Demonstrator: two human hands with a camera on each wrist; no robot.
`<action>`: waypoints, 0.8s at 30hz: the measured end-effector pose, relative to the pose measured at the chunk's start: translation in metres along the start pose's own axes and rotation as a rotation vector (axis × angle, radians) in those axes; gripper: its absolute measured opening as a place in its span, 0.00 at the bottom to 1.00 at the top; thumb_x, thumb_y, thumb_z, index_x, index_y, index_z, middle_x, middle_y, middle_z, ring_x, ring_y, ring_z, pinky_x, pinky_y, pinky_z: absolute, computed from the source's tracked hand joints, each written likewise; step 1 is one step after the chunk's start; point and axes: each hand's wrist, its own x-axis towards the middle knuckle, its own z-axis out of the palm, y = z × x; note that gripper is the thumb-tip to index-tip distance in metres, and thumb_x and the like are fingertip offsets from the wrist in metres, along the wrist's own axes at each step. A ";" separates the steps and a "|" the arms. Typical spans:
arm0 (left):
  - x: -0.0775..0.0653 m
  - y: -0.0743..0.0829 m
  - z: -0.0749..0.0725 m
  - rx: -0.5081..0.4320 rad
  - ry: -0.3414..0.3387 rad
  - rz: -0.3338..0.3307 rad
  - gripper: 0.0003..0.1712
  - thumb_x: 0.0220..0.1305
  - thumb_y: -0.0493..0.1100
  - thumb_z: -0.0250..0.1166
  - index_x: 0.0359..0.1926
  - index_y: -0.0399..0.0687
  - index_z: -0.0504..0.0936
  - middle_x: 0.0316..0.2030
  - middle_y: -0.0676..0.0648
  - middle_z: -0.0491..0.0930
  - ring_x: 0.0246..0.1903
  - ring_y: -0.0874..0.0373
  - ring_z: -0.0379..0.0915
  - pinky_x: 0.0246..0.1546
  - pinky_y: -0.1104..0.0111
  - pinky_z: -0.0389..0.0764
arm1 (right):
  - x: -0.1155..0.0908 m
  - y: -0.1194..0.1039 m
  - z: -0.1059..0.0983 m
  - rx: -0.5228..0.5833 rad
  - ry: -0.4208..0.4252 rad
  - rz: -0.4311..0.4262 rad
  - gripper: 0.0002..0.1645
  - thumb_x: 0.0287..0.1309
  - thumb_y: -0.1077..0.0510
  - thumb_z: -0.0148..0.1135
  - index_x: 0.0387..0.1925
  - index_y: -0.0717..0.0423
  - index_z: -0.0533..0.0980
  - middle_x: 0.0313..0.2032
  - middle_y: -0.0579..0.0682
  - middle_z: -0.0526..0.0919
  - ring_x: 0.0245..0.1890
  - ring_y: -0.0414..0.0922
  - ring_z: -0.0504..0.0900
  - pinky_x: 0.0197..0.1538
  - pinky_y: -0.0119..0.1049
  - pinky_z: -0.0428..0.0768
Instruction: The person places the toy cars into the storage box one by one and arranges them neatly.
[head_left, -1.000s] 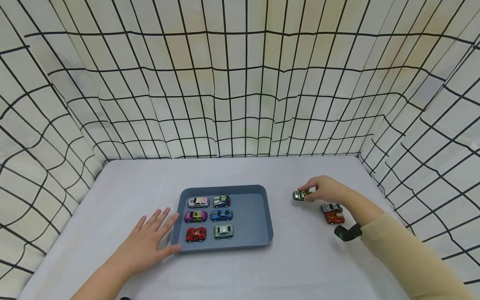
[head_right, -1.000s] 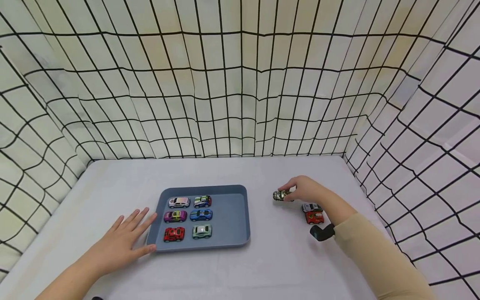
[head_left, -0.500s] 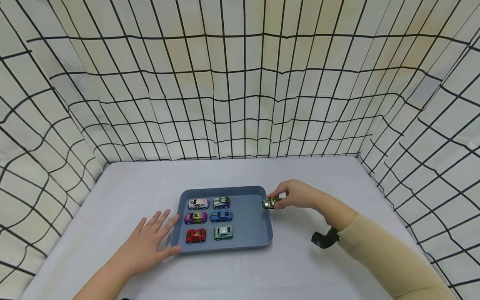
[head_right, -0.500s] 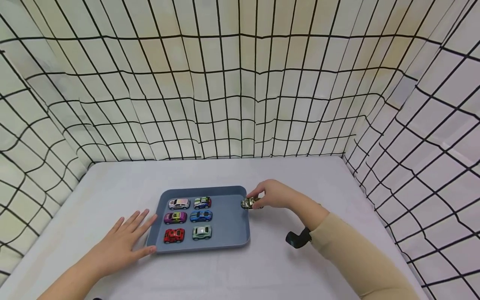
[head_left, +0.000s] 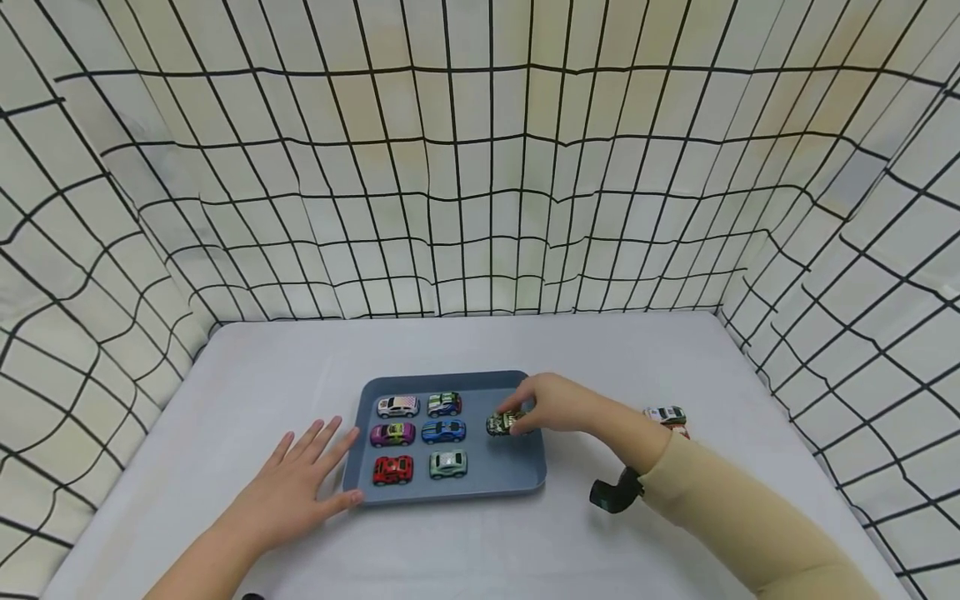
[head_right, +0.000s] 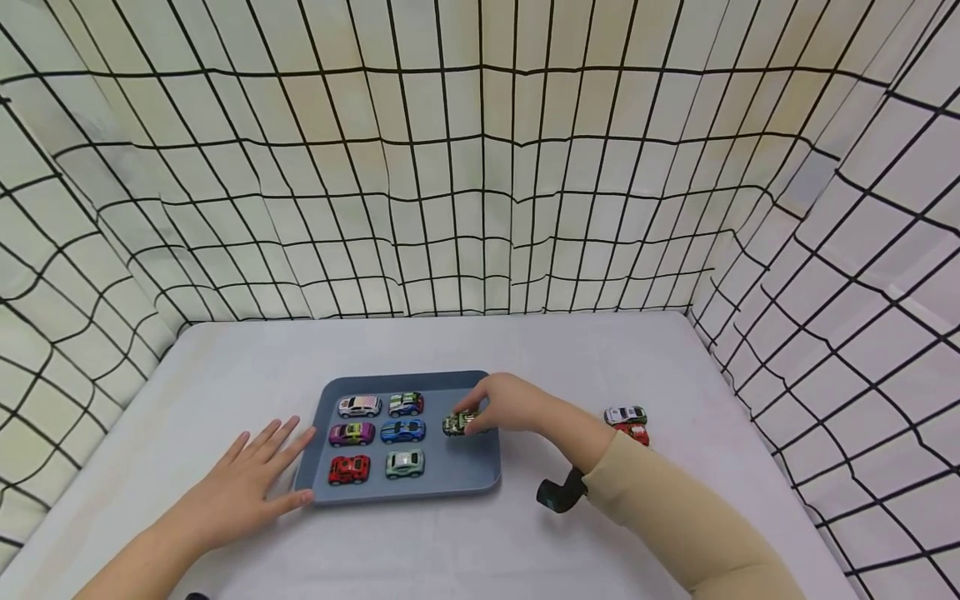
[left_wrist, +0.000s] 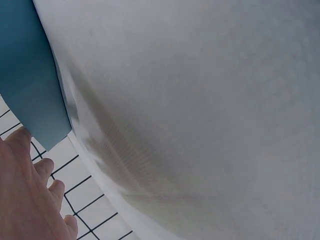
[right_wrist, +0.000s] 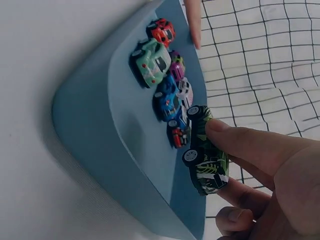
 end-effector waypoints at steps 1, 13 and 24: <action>0.000 0.000 0.000 0.000 0.001 0.002 0.54 0.57 0.79 0.55 0.75 0.52 0.62 0.75 0.38 0.54 0.74 0.36 0.45 0.70 0.38 0.44 | 0.001 -0.001 0.002 -0.019 -0.007 -0.003 0.18 0.52 0.53 0.76 0.47 0.40 0.86 0.39 0.37 0.82 0.42 0.39 0.78 0.46 0.37 0.79; 0.001 0.000 -0.001 -0.012 0.000 0.002 0.56 0.57 0.81 0.52 0.76 0.52 0.61 0.75 0.38 0.53 0.74 0.36 0.45 0.70 0.38 0.44 | 0.000 -0.008 0.030 -0.283 -0.037 -0.055 0.17 0.52 0.48 0.76 0.46 0.38 0.87 0.46 0.39 0.85 0.50 0.40 0.80 0.58 0.43 0.77; 0.002 -0.001 0.002 -0.018 -0.010 -0.005 0.56 0.56 0.81 0.53 0.76 0.53 0.61 0.75 0.38 0.53 0.74 0.35 0.45 0.70 0.37 0.44 | -0.002 -0.008 0.038 -0.416 -0.017 -0.127 0.19 0.51 0.45 0.76 0.48 0.37 0.86 0.40 0.33 0.86 0.41 0.33 0.79 0.49 0.38 0.71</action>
